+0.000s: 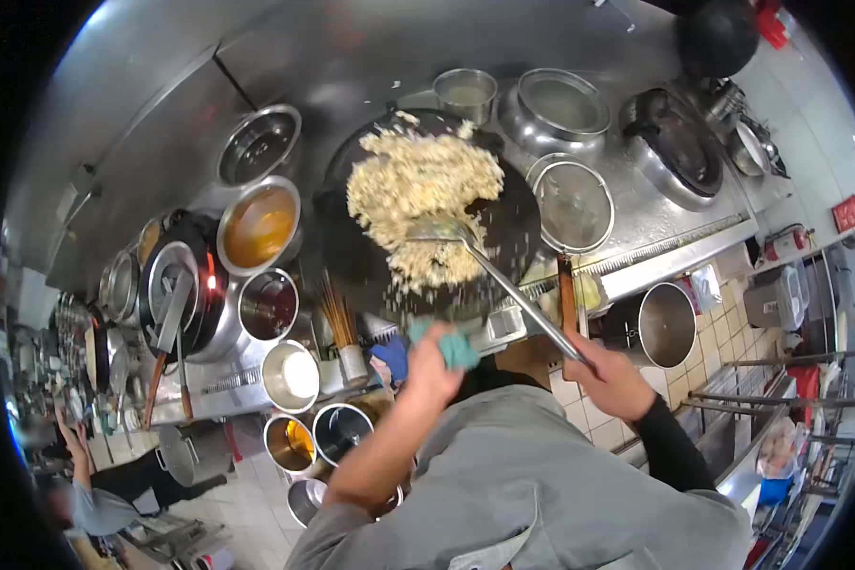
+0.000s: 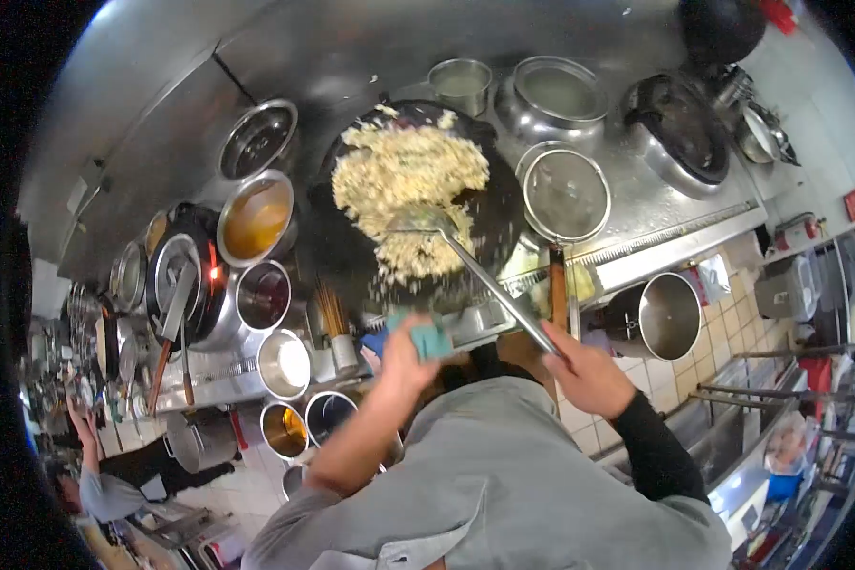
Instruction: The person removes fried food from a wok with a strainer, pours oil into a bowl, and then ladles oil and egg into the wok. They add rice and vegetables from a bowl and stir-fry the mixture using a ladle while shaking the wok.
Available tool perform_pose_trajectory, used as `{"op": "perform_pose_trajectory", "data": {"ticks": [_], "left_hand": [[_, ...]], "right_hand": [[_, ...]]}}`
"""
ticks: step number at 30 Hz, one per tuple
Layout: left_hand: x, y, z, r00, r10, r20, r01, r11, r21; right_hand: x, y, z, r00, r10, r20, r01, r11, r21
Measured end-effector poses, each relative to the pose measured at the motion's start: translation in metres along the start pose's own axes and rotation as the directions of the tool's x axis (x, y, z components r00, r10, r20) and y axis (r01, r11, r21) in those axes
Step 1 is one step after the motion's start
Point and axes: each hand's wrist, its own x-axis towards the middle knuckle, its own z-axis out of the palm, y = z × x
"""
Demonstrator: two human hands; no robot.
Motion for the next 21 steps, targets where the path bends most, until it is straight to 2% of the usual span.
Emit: {"op": "perform_pose_trajectory", "data": {"ticks": [2, 5, 6, 7, 8, 9, 10, 12, 14, 16, 17, 19, 20, 21], "left_hand": [[0.076, 0.030, 0.022, 1.000, -0.019, -0.020, 0.020, 0.998, 0.057], [0.107, 0.007, -0.005, 0.991, 0.128, 0.023, -0.130, 0.979, 0.155], [0.111, -0.007, -0.030, 0.994, 0.112, -0.012, -0.109, 0.983, 0.149], [0.104, -0.022, -0.055, 0.994, 0.104, -0.039, -0.098, 0.985, 0.139], [0.035, -0.022, -0.017, 0.988, 0.094, -0.124, -0.085, 0.994, 0.072], [0.045, -0.039, -0.068, 0.996, 0.084, 0.027, -0.087, 0.988, 0.124], [0.000, -0.030, -0.026, 0.996, 0.048, -0.073, -0.044, 0.997, 0.061], [-0.020, -0.019, 0.014, 0.986, 0.102, -0.132, -0.090, 0.992, 0.091], [0.019, 0.003, 0.029, 0.989, 0.004, -0.148, 0.007, 0.997, 0.076], [0.067, 0.017, 0.036, 0.995, 0.019, -0.102, -0.013, 0.998, 0.060], [0.084, 0.019, 0.034, 0.998, 0.023, -0.063, -0.020, 0.999, 0.033], [0.112, 0.022, 0.028, 0.999, 0.035, 0.014, -0.035, 0.999, -0.024], [0.123, 0.022, 0.022, 0.998, 0.058, 0.032, -0.059, 0.998, 0.010], [0.132, 0.022, 0.015, 0.996, 0.079, 0.049, -0.081, 0.996, 0.046]], "right_hand": [[0.002, 0.010, 0.011, 0.999, -0.054, -0.002, 0.054, 0.997, -0.061], [0.082, 0.049, 0.065, 0.989, -0.076, -0.125, 0.056, 0.986, -0.155], [0.103, 0.060, 0.081, 0.968, -0.142, -0.207, 0.111, 0.982, -0.152], [0.102, 0.049, 0.077, 0.974, -0.118, -0.194, 0.110, 0.993, -0.050], [0.101, 0.030, 0.063, 0.976, -0.105, -0.190, 0.116, 0.992, 0.050], [0.085, 0.016, 0.043, 0.985, -0.093, -0.142, 0.122, 0.970, 0.209], [0.067, -0.002, 0.019, 0.991, -0.094, -0.092, 0.121, 0.925, 0.360], [0.028, -0.064, -0.035, 0.991, 0.121, 0.053, -0.125, 0.732, 0.670], [0.019, -0.090, -0.055, 0.989, -0.034, -0.144, 0.120, 0.758, 0.642], [0.023, -0.119, -0.066, 0.962, -0.015, -0.272, 0.217, 0.645, 0.733], [0.028, -0.127, -0.070, 0.953, -0.079, -0.291, 0.281, 0.582, 0.763], [0.044, -0.134, -0.069, 0.954, -0.225, -0.200, 0.268, 0.337, 0.903], [0.051, -0.135, -0.068, 0.940, -0.301, -0.163, 0.231, 0.205, 0.951], [0.061, -0.124, -0.061, 0.916, -0.392, -0.088, 0.131, 0.083, 0.988]]}}
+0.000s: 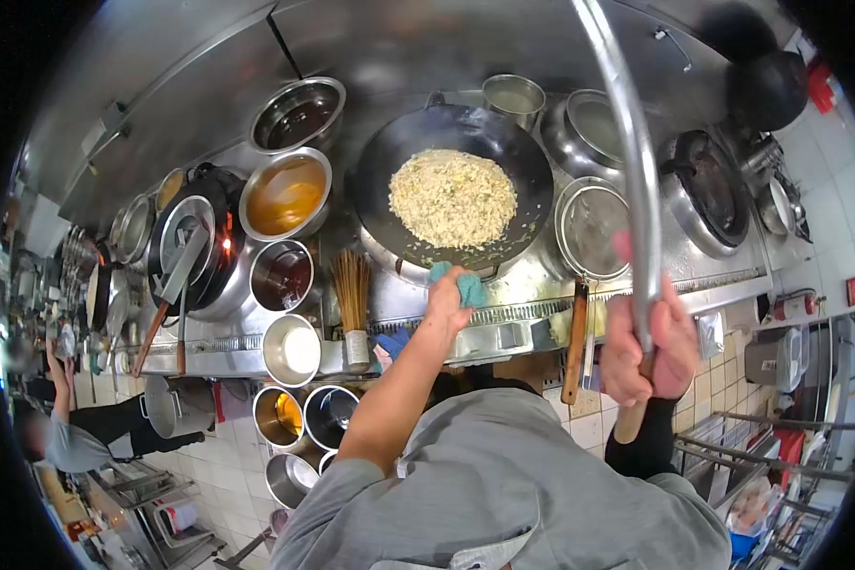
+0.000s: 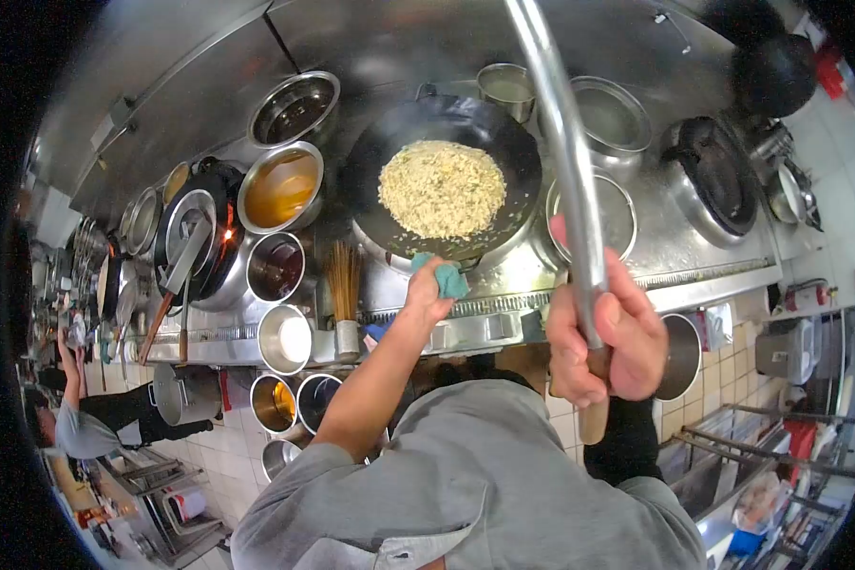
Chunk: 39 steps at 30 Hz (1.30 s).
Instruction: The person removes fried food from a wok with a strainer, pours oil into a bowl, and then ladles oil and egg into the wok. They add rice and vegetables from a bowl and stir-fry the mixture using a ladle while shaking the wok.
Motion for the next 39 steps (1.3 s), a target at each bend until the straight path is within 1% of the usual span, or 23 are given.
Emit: {"op": "perform_pose_trajectory", "data": {"ticks": [3, 5, 7, 8, 9, 10, 11, 12, 15, 17, 19, 20, 21, 22, 24, 26, 28, 30, 32, 33, 34, 35, 39], "left_hand": [[-0.012, 0.006, 0.008, 0.995, 0.063, -0.076, -0.056, 0.994, 0.098], [-0.042, 0.016, 0.024, 0.983, 0.088, -0.159, -0.071, 0.991, 0.111], [-0.077, 0.018, 0.028, 0.970, 0.082, -0.230, -0.064, 0.994, 0.084], [-0.064, 0.005, -0.009, 0.988, 0.081, -0.133, -0.067, 0.992, 0.110], [-0.071, 0.001, -0.022, 0.979, 0.124, -0.164, -0.098, 0.982, 0.161], [-0.079, -0.002, -0.033, 0.967, 0.168, -0.193, -0.127, 0.969, 0.210], [-0.087, -0.005, -0.043, 0.951, 0.213, -0.223, -0.154, 0.954, 0.257], [-0.099, -0.005, -0.051, 0.925, 0.301, -0.233, -0.195, 0.900, 0.390], [-0.116, -0.001, -0.095, 0.826, 0.522, -0.214, -0.254, 0.683, 0.685], [-0.089, -0.017, -0.168, 0.762, 0.612, -0.211, -0.242, 0.571, 0.784], [-0.109, -0.010, -0.162, 0.780, 0.571, -0.255, -0.252, 0.661, 0.707], [-0.118, -0.006, -0.155, 0.789, 0.550, -0.274, -0.258, 0.702, 0.664], [-0.123, -0.003, -0.151, 0.789, 0.550, -0.274, -0.256, 0.700, 0.667], [-0.124, -0.001, -0.145, 0.790, 0.550, -0.271, -0.255, 0.696, 0.671], [-0.117, -0.004, -0.151, 0.797, 0.554, -0.241, -0.259, 0.673, 0.693], [-0.092, -0.018, -0.174, 0.800, 0.567, -0.194, -0.277, 0.637, 0.719], [-0.096, -0.022, -0.163, 0.730, 0.660, -0.181, -0.244, 0.497, 0.833], [-0.102, -0.022, -0.158, 0.693, 0.708, -0.133, -0.263, 0.421, 0.868], [-0.114, -0.024, -0.154, 0.720, 0.682, -0.127, -0.299, 0.470, 0.830], [-0.121, -0.020, -0.146, 0.760, 0.635, -0.139, -0.310, 0.543, 0.781], [-0.131, -0.015, -0.135, 0.797, 0.585, -0.151, -0.312, 0.612, 0.726], [-0.146, -0.009, -0.125, 0.869, 0.466, -0.166, -0.260, 0.717, 0.647], [-0.155, -0.011, -0.125, 0.963, 0.248, -0.105, -0.177, 0.877, 0.447]], "right_hand": [[0.002, 0.051, -0.058, 0.977, 0.178, 0.119, -0.214, 0.849, 0.484], [0.006, 0.098, -0.099, 0.959, 0.275, 0.071, -0.246, 0.676, 0.694], [0.016, 0.135, -0.160, 0.867, 0.498, -0.020, -0.343, 0.624, 0.702], [0.024, 0.150, -0.195, 0.827, 0.552, -0.105, -0.400, 0.709, 0.581], [0.032, 0.157, -0.216, 0.785, 0.585, -0.201, -0.457, 0.768, 0.449], [0.046, 0.152, -0.217, 0.768, 0.542, -0.342, -0.514, 0.840, 0.176], [0.060, 0.146, -0.217, 0.759, 0.459, -0.462, -0.562, 0.820, -0.109], [0.072, 0.139, -0.209, 0.801, 0.318, -0.507, -0.569, 0.667, -0.481], [0.046, 0.104, -0.165, 0.815, 0.298, -0.496, -0.556, 0.643, -0.526], [0.020, 0.082, -0.133, 0.828, 0.290, -0.481, -0.544, 0.624, -0.561], [0.001, 0.073, -0.119, 0.840, 0.285, -0.462, -0.532, 0.604, -0.594], [-0.005, 0.073, -0.124, 0.777, 0.400, -0.486, -0.579, 0.758, -0.302], [-0.013, 0.077, -0.134, 0.715, 0.519, -0.468, -0.575, 0.818, 0.029], [-0.016, 0.083, -0.146, 0.662, 0.627, -0.411, -0.515, 0.778, 0.359], [0.007, 0.114, -0.193, 0.723, 0.637, -0.268, -0.565, 0.768, 0.303], [0.058, 0.139, -0.216, 0.783, 0.496, -0.376, -0.578, 0.803, -0.144], [0.099, 0.138, -0.177, 0.785, 0.363, -0.502, -0.597, 0.660, -0.457], [0.094, 0.123, -0.156, 0.894, 0.216, -0.392, -0.446, 0.506, -0.738], [0.073, 0.109, -0.130, 0.964, 0.118, -0.238, -0.261, 0.269, -0.927], [0.059, 0.092, -0.100, 0.845, 0.333, -0.418, -0.533, 0.591, -0.605], [0.047, 0.091, -0.111, 0.801, 0.474, -0.366, -0.580, 0.764, -0.281], [0.040, 0.093, -0.129, 0.765, 0.589, -0.262, -0.587, 0.804, 0.092], [0.083, 0.140, -0.193, 0.752, 0.595, -0.284, -0.612, 0.790, 0.033]]}}
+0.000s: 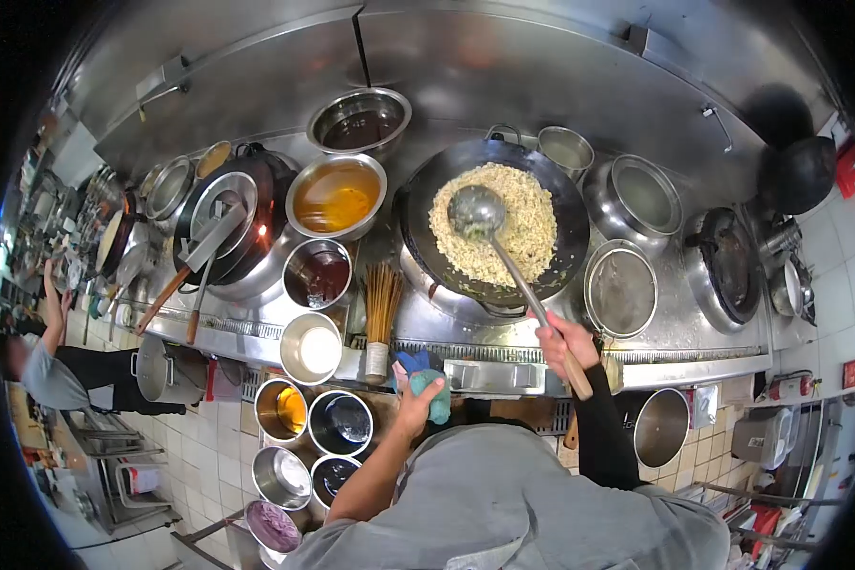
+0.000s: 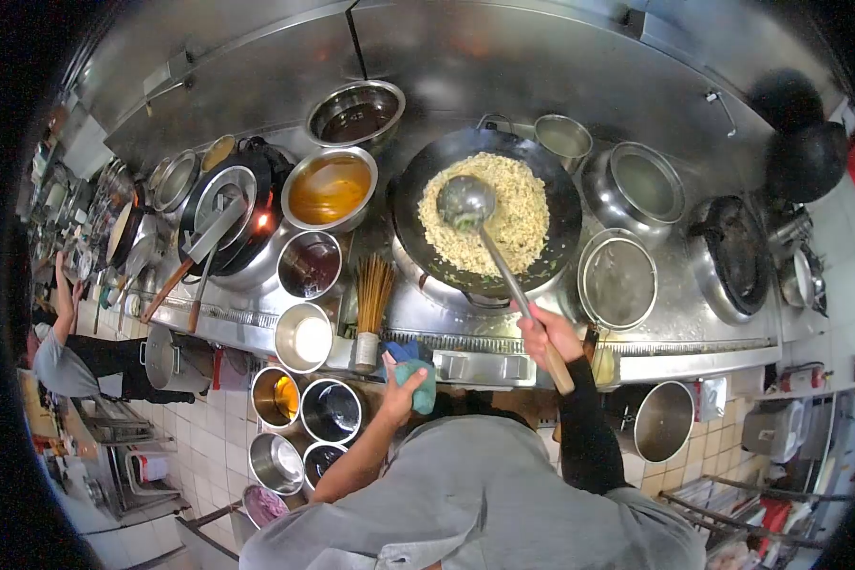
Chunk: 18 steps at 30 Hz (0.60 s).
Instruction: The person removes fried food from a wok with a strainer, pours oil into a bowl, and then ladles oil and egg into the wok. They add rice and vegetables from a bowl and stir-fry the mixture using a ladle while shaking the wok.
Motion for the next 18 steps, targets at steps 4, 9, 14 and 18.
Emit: {"op": "perform_pose_trajectory", "data": {"ticks": [4, 9, 14, 18], "left_hand": [[0.018, -0.027, -0.018, 0.999, 0.041, 0.031, -0.042, 0.999, 0.014], [0.023, -0.036, -0.040, 1.000, 0.019, 0.003, -0.019, 0.998, -0.061], [0.023, -0.041, -0.049, 0.999, -0.005, -0.041, -0.001, 0.989, -0.151], [0.021, -0.038, -0.048, 0.999, 0.034, -0.035, -0.039, 0.983, -0.177]], "right_hand": [[0.013, 0.016, -0.007, 0.802, -0.591, 0.092, 0.337, 0.319, -0.886], [-0.069, 0.038, 0.006, 0.783, -0.616, 0.084, -0.063, -0.213, -0.975], [-0.078, 0.047, 0.006, 0.795, -0.603, -0.066, -0.043, 0.052, -0.998], [-0.074, 0.013, -0.004, 0.684, -0.705, -0.189, -0.038, 0.224, -0.974]]}}
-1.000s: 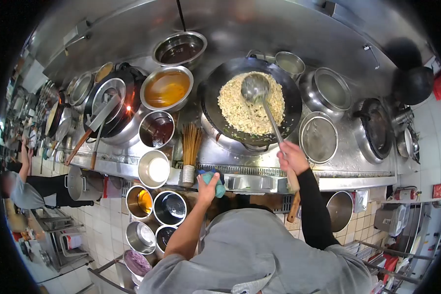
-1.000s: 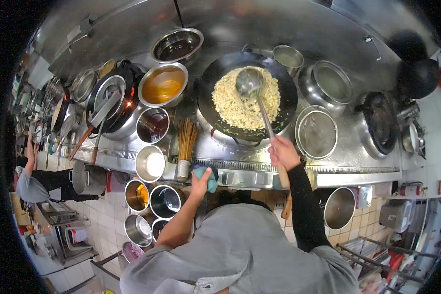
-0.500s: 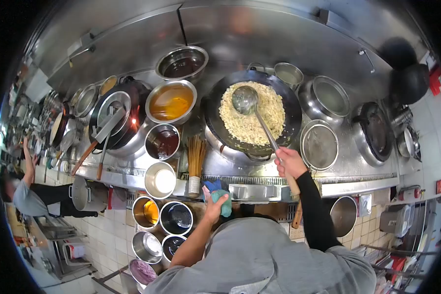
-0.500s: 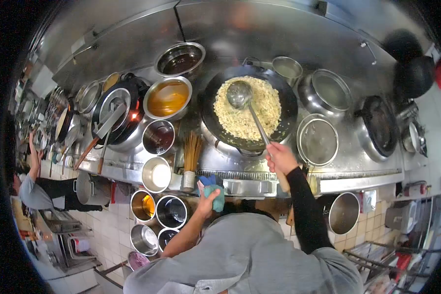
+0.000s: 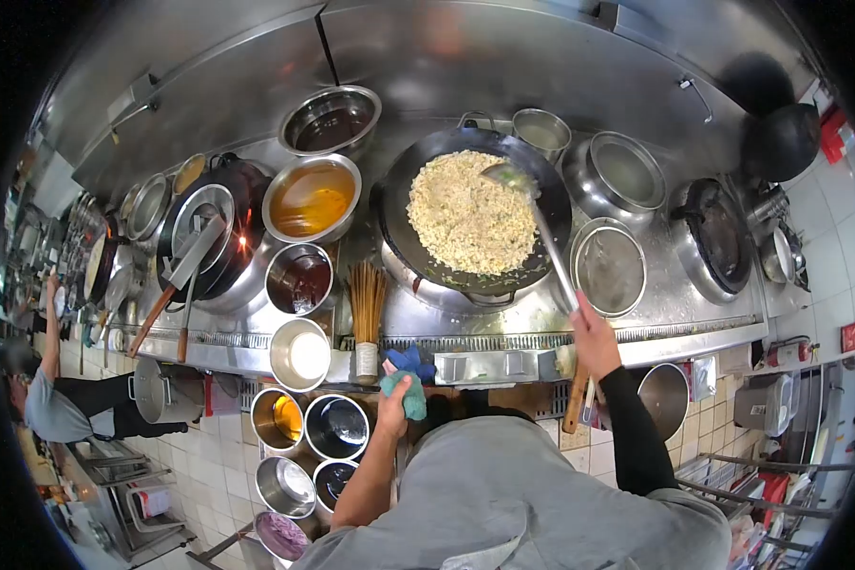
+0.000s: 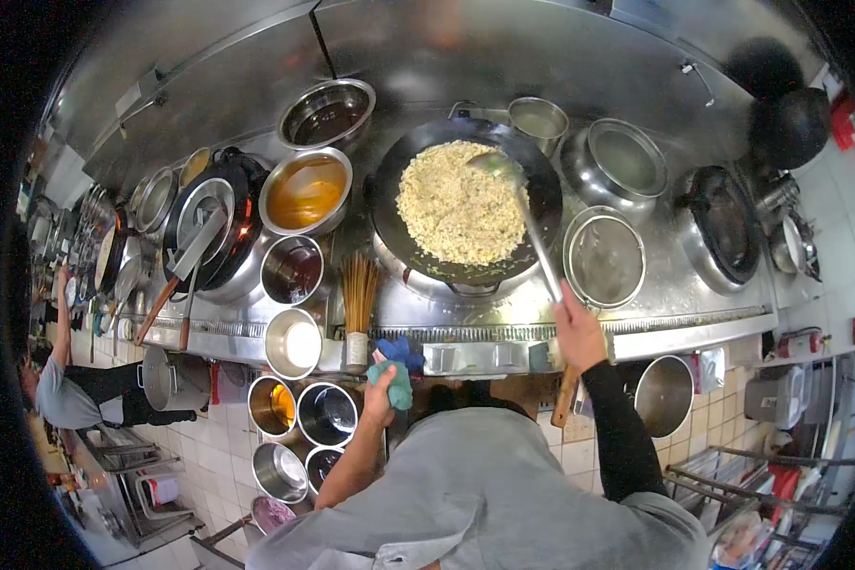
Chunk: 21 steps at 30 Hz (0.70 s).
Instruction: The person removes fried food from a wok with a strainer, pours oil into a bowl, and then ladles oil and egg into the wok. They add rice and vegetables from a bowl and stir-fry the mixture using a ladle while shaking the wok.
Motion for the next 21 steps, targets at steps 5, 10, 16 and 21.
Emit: {"op": "perform_pose_trajectory", "data": {"ticks": [5, 10, 16, 21], "left_hand": [[-0.004, -0.007, -0.006, 0.999, -0.017, -0.030, 0.017, 1.000, -0.011], [-0.013, -0.001, -0.002, 0.996, -0.072, -0.045, 0.071, 0.997, -0.035], [-0.011, 0.001, 0.008, 0.995, -0.077, -0.062, 0.079, 0.997, 0.024], [-0.015, 0.015, 0.029, 0.994, -0.105, -0.006, 0.105, 0.993, 0.056]], "right_hand": [[0.110, 0.037, 0.030, 0.994, 0.093, 0.060, -0.104, 0.971, 0.216], [0.114, -0.044, 0.066, 0.952, 0.075, 0.298, -0.168, 0.939, 0.299], [0.048, -0.009, 0.041, 0.919, -0.319, 0.233, 0.365, 0.910, -0.197], [-0.007, 0.002, -0.043, 0.874, -0.348, 0.340, 0.467, 0.795, -0.386]]}}
